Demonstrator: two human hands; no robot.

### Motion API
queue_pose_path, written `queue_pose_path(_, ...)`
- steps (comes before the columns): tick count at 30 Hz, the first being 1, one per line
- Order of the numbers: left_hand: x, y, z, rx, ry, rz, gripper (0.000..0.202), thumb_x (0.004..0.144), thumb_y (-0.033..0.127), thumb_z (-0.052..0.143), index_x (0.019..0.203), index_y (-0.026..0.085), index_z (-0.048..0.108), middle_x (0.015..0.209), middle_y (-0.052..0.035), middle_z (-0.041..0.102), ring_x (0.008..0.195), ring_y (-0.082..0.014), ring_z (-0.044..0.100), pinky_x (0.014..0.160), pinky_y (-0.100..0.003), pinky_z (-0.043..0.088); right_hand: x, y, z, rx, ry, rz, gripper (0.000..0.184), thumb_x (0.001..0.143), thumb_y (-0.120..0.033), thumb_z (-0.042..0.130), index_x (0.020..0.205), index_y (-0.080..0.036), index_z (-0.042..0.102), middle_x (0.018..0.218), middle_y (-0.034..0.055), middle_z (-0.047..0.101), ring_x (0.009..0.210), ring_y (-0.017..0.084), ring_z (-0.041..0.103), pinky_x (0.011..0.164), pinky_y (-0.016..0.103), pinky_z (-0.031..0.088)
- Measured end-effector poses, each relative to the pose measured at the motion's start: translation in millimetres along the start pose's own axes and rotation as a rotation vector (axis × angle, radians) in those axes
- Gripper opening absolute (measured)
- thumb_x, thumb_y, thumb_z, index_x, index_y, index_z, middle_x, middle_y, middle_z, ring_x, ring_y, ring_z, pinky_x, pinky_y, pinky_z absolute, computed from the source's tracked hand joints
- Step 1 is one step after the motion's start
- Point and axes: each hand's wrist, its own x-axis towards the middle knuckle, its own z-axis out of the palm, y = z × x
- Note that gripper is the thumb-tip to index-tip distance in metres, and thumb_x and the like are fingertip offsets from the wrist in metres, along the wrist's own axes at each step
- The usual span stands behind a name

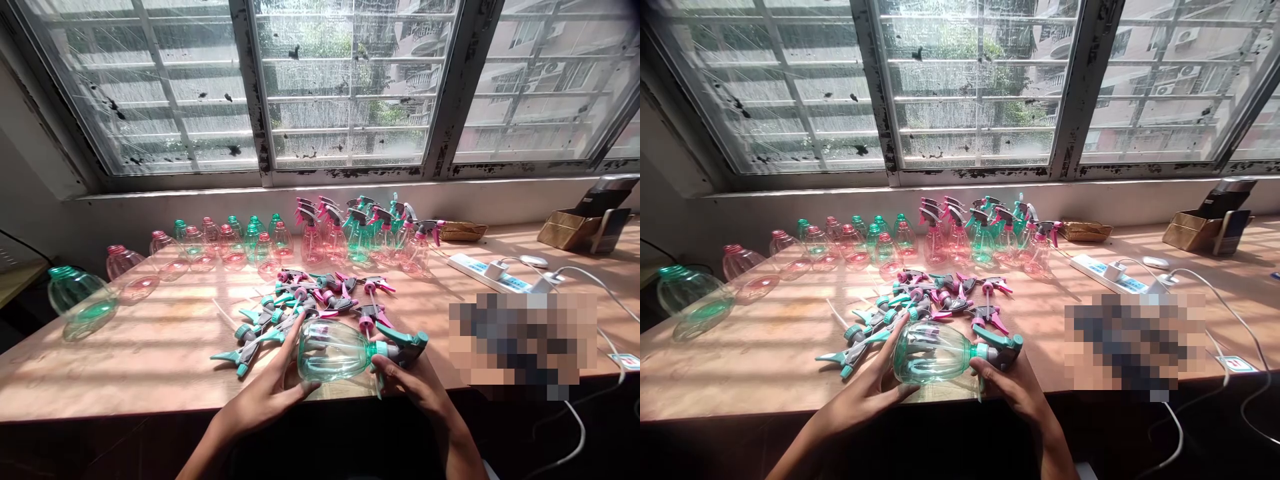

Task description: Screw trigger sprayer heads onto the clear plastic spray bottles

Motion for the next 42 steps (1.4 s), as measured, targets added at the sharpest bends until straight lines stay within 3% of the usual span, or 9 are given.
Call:
queue_pose_path(4, -1, 1, -1.3, 0.028, 0.003, -0.082, 0.108, 0.088, 0.036, 0.078, 0.165, 0.031, 0.003, 0.174, -0.0031, 0.012, 0.158, -0.0374, 0.012, 0.129, -0.049, 0.012, -1, -1, 0, -0.007, 0.003, 0.015, 0.047, 0.074, -0.054, 0.088, 0.101, -0.019, 0.072, 0.073, 0.0009, 0.067, 0.067, 0.019, 0.063, 0.051, 0.024, 0.048)
queue_pose_path(8, -1, 0, -1.4, 0.026, 0.007, -0.119, 0.098, 0.091, 0.041, 0.072, 0.164, 0.034, 0.008, 0.173, 0.0000, 0.020, 0.158, -0.0391, 0.014, 0.128, -0.054, 0.014, -1, -4, 1, -0.029, 0.006, -0.005, 0.045, 0.076, -0.053, 0.086, 0.102, -0.019, 0.071, 0.074, 0.0020, 0.067, 0.071, 0.020, 0.063, 0.053, 0.025, 0.048)
queue_pose_path(12, 0, -4, -1.2, -0.026, -0.006, -0.038, 0.098, 0.094, 0.038, 0.070, 0.164, 0.033, 0.002, 0.173, -0.0027, 0.019, 0.158, -0.0370, 0.013, 0.127, -0.050, 0.021, 0, -3, 0, -0.013, -0.017, -0.016, 0.045, 0.076, -0.054, 0.086, 0.100, -0.020, 0.071, 0.072, 0.0007, 0.065, 0.066, 0.019, 0.063, 0.052, 0.026, 0.047)
queue_pose_path(16, -1, -11, -2.6, 0.046, 0.017, 0.043, 0.082, 0.102, 0.037, 0.060, 0.165, 0.031, 0.009, 0.174, -0.0030, 0.015, 0.160, -0.0343, 0.007, 0.129, -0.050, 0.011, 2, 0, -2, -0.016, -0.027, 0.001, 0.048, 0.073, -0.055, 0.088, 0.100, -0.020, 0.070, 0.072, 0.0009, 0.066, 0.065, 0.020, 0.064, 0.053, 0.027, 0.048)
queue_pose_path(22, 1, -5, -0.9, -0.048, -0.016, -0.055, 0.107, 0.089, 0.036, 0.077, 0.165, 0.032, 0.002, 0.175, -0.0025, 0.007, 0.159, -0.0366, 0.002, 0.128, -0.050, 0.014, 0, -1, -2, -0.019, -0.009, -0.019, 0.045, 0.075, -0.053, 0.087, 0.100, -0.020, 0.070, 0.073, -0.0001, 0.065, 0.066, 0.018, 0.063, 0.054, 0.026, 0.048)
queue_pose_path(27, 1, -2, -2.1, 0.031, -0.018, -0.074, 0.104, 0.090, 0.036, 0.076, 0.165, 0.033, 0.004, 0.174, -0.0024, 0.014, 0.158, -0.0367, 0.016, 0.129, -0.050, 0.013, 3, 2, -7, -0.081, -0.053, -0.043, 0.045, 0.079, -0.054, 0.085, 0.103, -0.020, 0.070, 0.077, 0.0014, 0.068, 0.069, 0.019, 0.066, 0.060, 0.029, 0.052)
queue_pose_path(34, 0, -2, -1.7, 0.058, -0.003, 0.019, 0.087, 0.101, 0.034, 0.060, 0.165, 0.032, 0.001, 0.174, -0.0009, 0.014, 0.159, -0.0328, 0.009, 0.128, -0.046, 0.016, 2, 1, -6, -0.108, -0.064, -0.066, 0.044, 0.082, -0.055, 0.081, 0.106, -0.020, 0.068, 0.078, 0.0024, 0.070, 0.073, 0.020, 0.066, 0.062, 0.029, 0.050)
queue_pose_path(39, 1, 1, -1.2, 0.060, -0.018, -0.065, 0.108, 0.091, 0.031, 0.074, 0.164, 0.032, -0.006, 0.174, -0.0020, 0.009, 0.158, -0.0340, 0.014, 0.128, -0.046, 0.018, 2, 4, -8, -0.100, -0.066, -0.059, 0.046, 0.081, -0.054, 0.083, 0.108, -0.020, 0.068, 0.080, 0.0032, 0.071, 0.074, 0.021, 0.068, 0.062, 0.030, 0.050)
queue_pose_path(42, 1, 0, -1.5, 0.066, -0.035, -0.094, 0.107, 0.091, 0.031, 0.075, 0.164, 0.029, -0.004, 0.174, -0.0045, 0.011, 0.158, -0.0351, 0.014, 0.128, -0.047, 0.019, 1, 5, -7, -0.060, -0.046, -0.025, 0.047, 0.079, -0.053, 0.084, 0.109, -0.020, 0.068, 0.081, 0.0030, 0.072, 0.075, 0.021, 0.068, 0.059, 0.027, 0.049)
